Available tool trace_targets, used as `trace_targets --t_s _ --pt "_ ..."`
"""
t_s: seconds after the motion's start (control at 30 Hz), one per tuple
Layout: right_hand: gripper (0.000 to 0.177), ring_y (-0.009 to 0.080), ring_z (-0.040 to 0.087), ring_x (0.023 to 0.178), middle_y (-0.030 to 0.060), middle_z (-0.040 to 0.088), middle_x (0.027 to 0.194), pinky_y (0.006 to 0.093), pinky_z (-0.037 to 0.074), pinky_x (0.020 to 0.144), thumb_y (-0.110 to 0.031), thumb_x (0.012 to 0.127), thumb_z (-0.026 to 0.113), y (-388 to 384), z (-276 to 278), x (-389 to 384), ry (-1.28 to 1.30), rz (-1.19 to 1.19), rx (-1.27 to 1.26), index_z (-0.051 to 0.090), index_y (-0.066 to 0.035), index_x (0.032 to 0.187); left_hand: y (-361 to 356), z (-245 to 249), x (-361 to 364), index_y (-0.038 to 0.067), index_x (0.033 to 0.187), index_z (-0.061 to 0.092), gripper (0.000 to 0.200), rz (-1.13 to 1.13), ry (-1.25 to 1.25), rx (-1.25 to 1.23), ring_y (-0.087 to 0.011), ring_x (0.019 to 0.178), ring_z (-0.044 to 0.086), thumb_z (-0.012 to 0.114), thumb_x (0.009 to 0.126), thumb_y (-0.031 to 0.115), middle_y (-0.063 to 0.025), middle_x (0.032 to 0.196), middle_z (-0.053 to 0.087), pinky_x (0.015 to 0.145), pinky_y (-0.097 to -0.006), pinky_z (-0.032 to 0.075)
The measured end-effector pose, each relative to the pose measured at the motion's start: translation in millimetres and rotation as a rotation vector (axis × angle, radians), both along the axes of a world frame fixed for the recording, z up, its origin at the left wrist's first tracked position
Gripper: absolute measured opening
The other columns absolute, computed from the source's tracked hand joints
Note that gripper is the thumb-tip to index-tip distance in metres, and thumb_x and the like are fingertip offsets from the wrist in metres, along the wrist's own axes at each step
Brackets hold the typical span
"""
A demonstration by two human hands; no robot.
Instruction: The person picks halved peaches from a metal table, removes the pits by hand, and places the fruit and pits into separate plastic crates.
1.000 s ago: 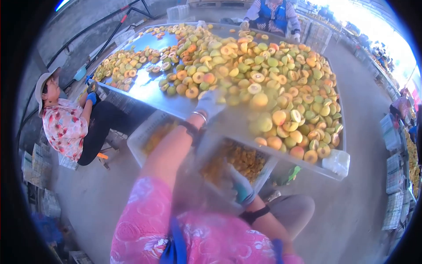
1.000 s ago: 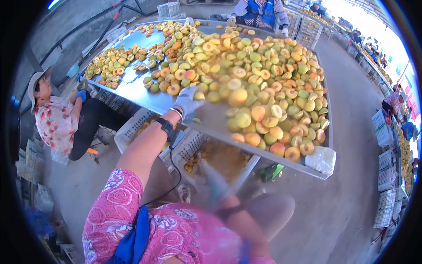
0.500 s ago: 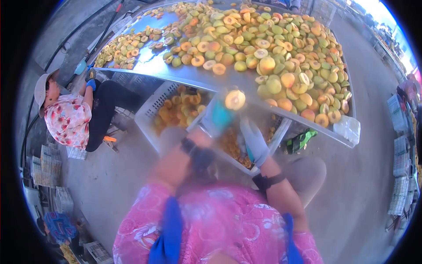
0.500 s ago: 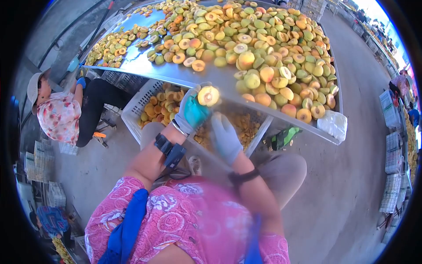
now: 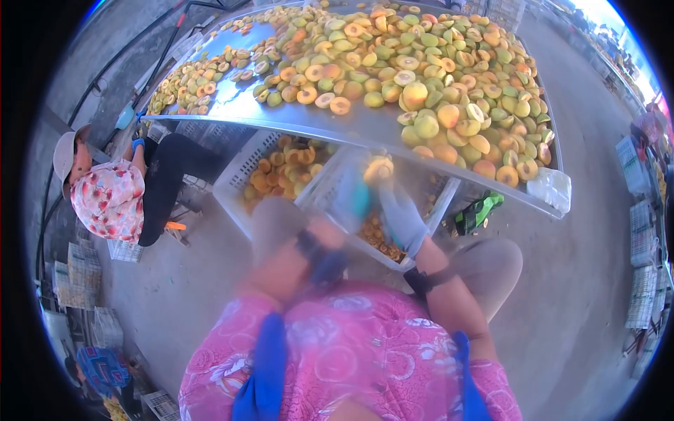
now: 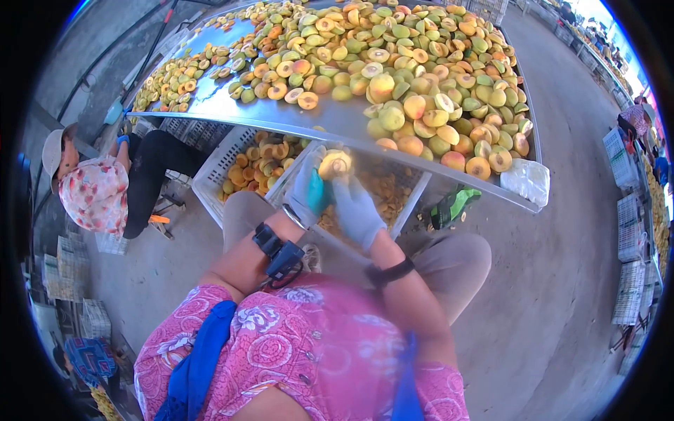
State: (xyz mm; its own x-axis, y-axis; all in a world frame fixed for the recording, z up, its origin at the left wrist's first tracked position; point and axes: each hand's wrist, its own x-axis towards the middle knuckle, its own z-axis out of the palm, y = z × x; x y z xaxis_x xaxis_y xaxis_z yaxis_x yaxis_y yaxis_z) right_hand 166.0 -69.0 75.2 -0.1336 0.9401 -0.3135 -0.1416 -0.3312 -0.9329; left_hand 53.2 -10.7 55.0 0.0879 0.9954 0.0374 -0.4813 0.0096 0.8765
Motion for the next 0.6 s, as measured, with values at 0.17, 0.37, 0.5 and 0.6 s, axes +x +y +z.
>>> trace_targets --t_s 0.17,0.37,0.5,0.6 --pt "0.036 0.0072 0.044 0.057 -0.0014 0.051 0.072 0.0257 0.038 0.048 -0.037 0.101 0.045 -5 8 5 0.07 0.058 -0.018 0.053 -0.006 0.118 2 2 -1 0.002 0.109 0.056 0.033 -0.08 -0.156 -0.107 -0.0209 0.085 0.063 0.041 0.102 0.03 -0.0108 0.102 0.062 0.077 -0.0319 0.054" --pt "0.034 0.0062 0.043 0.054 -0.0028 0.049 0.071 0.0233 0.036 0.046 -0.038 0.101 0.045 -11 6 2 0.13 0.1 -0.053 0.053 -0.008 0.116 10 3 -5 0.003 0.103 0.058 0.044 -0.153 -0.106 -0.203 -0.0226 0.08 0.064 0.044 0.1 0.045 -0.0111 0.093 0.064 0.072 -0.0348 0.057" --pt "0.032 0.006 0.039 0.048 -0.0047 0.044 0.065 0.0228 0.031 0.041 -0.039 0.101 0.045 -10 2 12 0.338 0.153 -0.169 0.052 -0.011 0.115 9 3 -5 0.002 0.097 0.06 0.048 -0.076 0.062 -0.038 -0.0211 0.077 0.064 0.044 0.099 0.048 -0.0116 0.091 0.065 0.067 -0.0358 0.058" --pt "0.029 0.0058 0.035 0.044 -0.0059 0.041 0.062 0.0226 0.028 0.038 -0.04 0.1 0.046 -14 8 15 0.416 0.23 -0.207 0.051 -0.015 0.112 7 16 -19 0.002 0.096 0.06 0.049 -0.254 0.025 -0.16 -0.0191 0.077 0.064 0.043 0.1 0.048 -0.0111 0.092 0.065 0.068 -0.0326 0.057"
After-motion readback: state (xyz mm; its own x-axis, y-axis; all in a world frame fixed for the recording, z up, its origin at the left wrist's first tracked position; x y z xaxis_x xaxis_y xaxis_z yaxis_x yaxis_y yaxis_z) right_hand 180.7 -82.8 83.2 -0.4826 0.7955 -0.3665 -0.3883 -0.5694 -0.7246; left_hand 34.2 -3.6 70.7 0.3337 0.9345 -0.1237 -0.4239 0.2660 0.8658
